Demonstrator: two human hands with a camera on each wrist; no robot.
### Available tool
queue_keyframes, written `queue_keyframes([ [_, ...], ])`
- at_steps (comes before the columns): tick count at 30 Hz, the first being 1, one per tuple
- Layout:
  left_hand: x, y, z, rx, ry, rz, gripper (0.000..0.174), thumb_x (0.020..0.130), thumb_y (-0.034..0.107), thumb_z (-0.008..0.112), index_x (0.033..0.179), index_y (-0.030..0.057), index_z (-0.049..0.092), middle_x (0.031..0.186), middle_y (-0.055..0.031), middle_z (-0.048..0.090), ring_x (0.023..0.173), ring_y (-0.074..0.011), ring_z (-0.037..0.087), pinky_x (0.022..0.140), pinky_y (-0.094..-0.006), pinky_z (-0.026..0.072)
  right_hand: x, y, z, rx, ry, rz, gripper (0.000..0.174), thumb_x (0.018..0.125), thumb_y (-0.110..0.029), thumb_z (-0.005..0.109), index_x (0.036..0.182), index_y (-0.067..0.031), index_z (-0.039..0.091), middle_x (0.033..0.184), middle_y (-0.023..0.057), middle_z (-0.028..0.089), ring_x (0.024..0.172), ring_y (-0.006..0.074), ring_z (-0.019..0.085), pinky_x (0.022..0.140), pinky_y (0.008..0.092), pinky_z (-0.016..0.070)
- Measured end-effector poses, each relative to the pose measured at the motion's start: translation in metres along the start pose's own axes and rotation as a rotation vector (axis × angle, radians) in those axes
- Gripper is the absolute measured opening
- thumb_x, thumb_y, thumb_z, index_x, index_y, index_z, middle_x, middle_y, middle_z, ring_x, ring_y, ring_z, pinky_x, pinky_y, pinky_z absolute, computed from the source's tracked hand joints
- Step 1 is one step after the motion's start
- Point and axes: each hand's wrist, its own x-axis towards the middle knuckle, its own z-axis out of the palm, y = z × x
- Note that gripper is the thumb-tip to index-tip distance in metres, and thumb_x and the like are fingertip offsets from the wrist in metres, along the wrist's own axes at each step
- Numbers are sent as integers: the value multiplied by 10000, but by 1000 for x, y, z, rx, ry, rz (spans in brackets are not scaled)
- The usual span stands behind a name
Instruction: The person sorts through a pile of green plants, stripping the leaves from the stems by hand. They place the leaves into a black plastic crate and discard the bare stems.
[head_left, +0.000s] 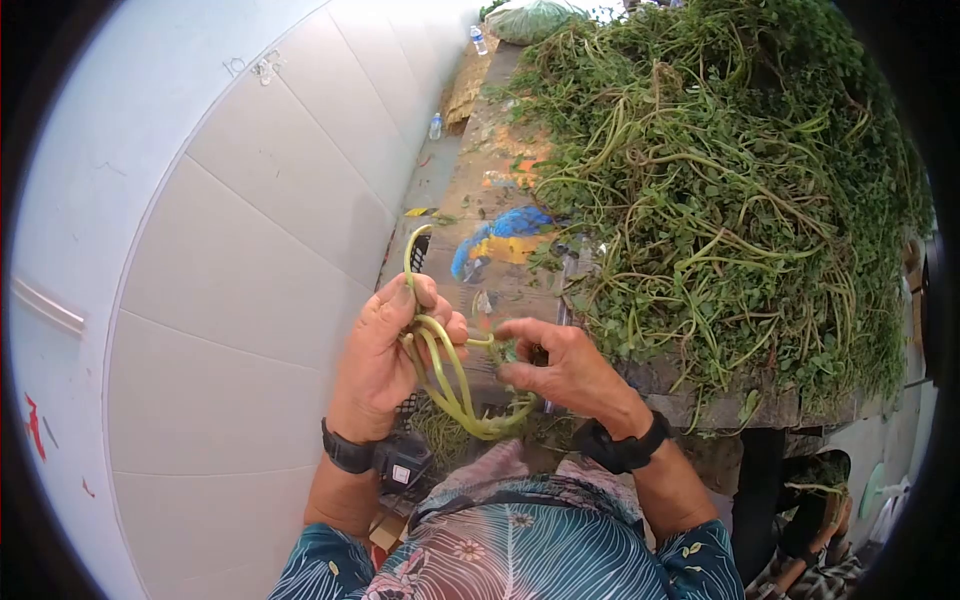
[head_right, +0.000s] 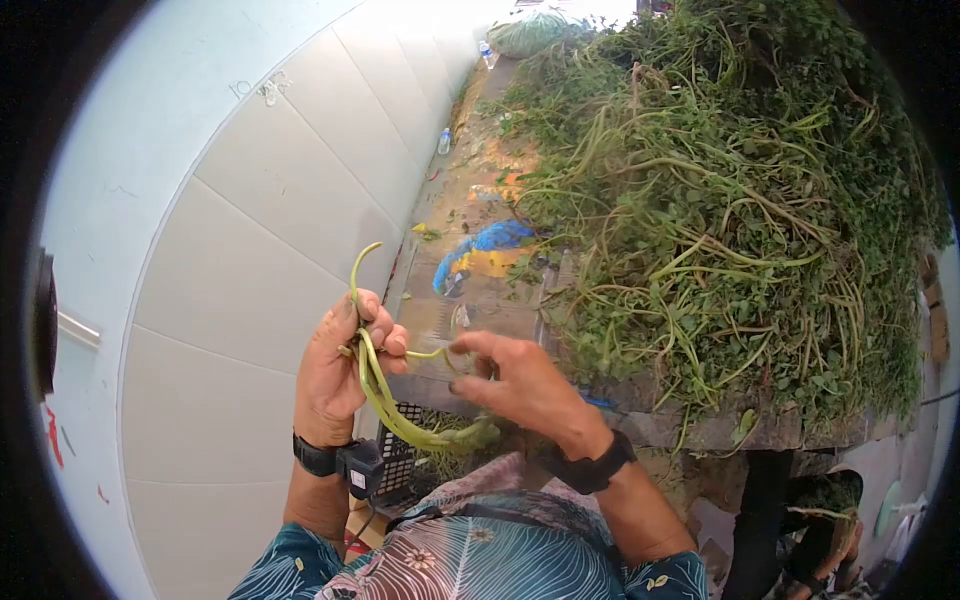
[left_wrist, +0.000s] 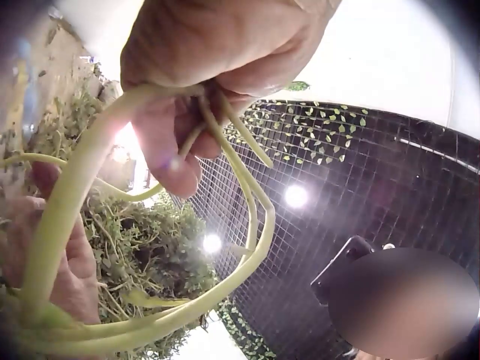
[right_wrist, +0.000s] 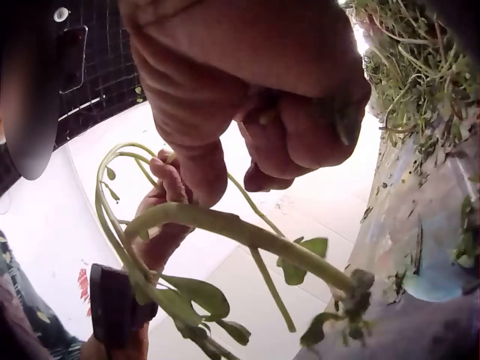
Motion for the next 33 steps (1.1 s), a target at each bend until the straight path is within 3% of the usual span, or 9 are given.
queue_keyframes([
  [4, -1, -7, 5, 74, 91, -32, 251, 938, 260, 465, 935, 14, 511, 746, -93, 526, 796, -253, 594, 598, -358, 591, 4, 9, 9, 79, -38, -103, 206, 769, -92, 647, 959, -15, 641, 737, 27, 579, 660, 88, 521, 580, 259, 432],
  [14, -4, 20, -29, 7, 108, 146, 181, 927, 189, 490, 1008, 32, 529, 807, -79, 554, 798, -225, 582, 629, -335, 573, -20, 34, -32, -263, 42, -122, 133, 781, -87, 614, 888, -12, 637, 735, 72, 557, 645, 176, 539, 578, 293, 432],
  [17, -3, 22, -35, 43, 152, 173, 176, 910, 203, 529, 969, 38, 549, 805, -81, 556, 796, -221, 592, 627, -334, 547, -25, 38, -31, -248, 51, -137, 118, 768, -108, 580, 822, -16, 630, 774, 143, 593, 720, 291, 582, 640, 353, 457],
  [23, -3, 24, -30, 71, 196, 208, 169, 908, 187, 533, 991, 42, 557, 800, -80, 556, 780, -212, 591, 627, -307, 535, -22, 43, -25, -235, 82, -162, 117, 754, -90, 561, 814, -9, 621, 764, 155, 590, 704, 297, 580, 647, 346, 459],
  [26, -3, 25, -30, 102, 183, 223, 158, 918, 181, 511, 989, 47, 553, 793, -71, 554, 763, -203, 583, 605, -294, 542, -23, 46, -21, -103, 182, -57, 96, 739, -65, 552, 784, -4, 611, 726, 111, 587, 679, 247, 581, 628, 324, 453],
  [29, -3, 26, -32, 65, 129, 235, 152, 937, 165, 469, 1001, 49, 542, 798, -63, 552, 751, -194, 571, 579, -295, 558, -26, 53, -23, 196, 305, 148, 109, 802, -79, 505, 802, -49, 610, 728, 30, 575, 626, 105, 495, 500, 263, 370],
  [32, -4, 35, -36, -36, 171, 271, 152, 939, 161, 461, 1004, 43, 531, 803, -62, 539, 754, -191, 567, 591, -304, 566, -32, 66, -32, 305, 483, 74, 81, 781, -84, 515, 829, -48, 569, 767, 7, 579, 713, 141, 572, 569, 264, 412],
  [33, -3, 36, -32, -38, 207, 277, 156, 940, 162, 458, 1008, 41, 528, 807, -62, 535, 754, -190, 565, 596, -307, 569, -34, 64, -37, 984, 382, 274, 98, 842, -156, 471, 857, -86, 539, 795, 13, 587, 733, 144, 581, 559, 249, 394],
])
